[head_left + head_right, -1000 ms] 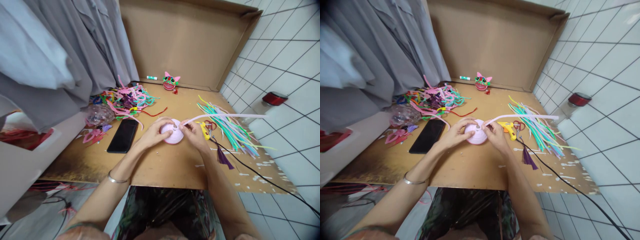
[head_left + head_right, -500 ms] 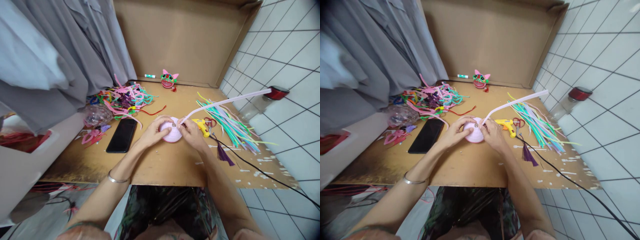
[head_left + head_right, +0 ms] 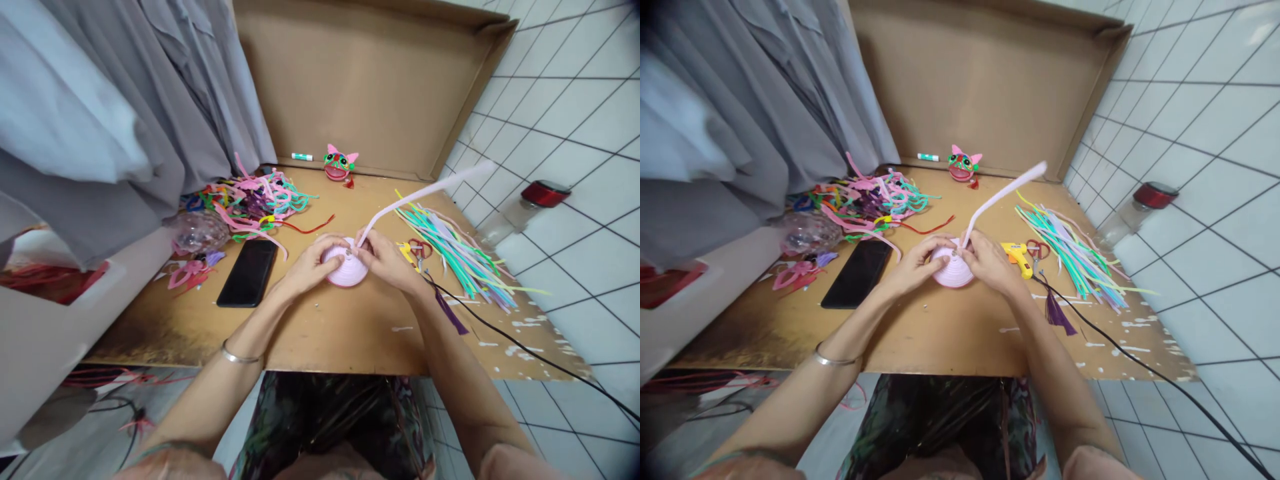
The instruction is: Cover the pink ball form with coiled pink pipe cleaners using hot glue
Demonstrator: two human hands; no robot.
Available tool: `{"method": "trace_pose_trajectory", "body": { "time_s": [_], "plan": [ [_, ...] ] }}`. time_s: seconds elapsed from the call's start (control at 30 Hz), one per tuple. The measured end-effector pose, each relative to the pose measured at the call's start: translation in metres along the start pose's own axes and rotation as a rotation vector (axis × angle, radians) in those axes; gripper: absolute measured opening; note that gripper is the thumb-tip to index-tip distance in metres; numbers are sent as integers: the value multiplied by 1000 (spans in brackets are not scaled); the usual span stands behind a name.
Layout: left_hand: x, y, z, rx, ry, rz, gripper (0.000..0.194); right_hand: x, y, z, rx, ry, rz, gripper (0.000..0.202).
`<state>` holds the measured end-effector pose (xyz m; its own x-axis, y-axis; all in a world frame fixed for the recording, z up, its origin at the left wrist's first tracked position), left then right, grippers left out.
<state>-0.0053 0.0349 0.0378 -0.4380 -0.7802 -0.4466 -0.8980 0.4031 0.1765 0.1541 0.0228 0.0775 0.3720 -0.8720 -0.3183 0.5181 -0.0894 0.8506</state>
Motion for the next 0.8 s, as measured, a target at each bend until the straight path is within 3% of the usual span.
{"method": "trace_pose_trajectory", "body": {
  "time_s": [0.23, 0.8],
  "plan": [
    [1, 1, 1, -43, -5, 31, 37, -13, 0, -6, -64, 31, 130, 22],
    [0, -4, 5, 28, 43, 45, 39, -9, -5, -13, -203, 20, 140, 30]
  ]
}}
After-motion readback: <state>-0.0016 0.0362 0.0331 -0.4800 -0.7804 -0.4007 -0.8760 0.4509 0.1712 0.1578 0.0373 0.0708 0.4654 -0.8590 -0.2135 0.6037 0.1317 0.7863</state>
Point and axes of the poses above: each hand's wrist, its own x-axis away from the middle knuckle, its own y-axis out of the back of the hand, z = x × y, the point moved 5 cm from there along -x, towards the middle knuckle, and after that the axes turned 13 degrees about x, right-handed, at the moved point
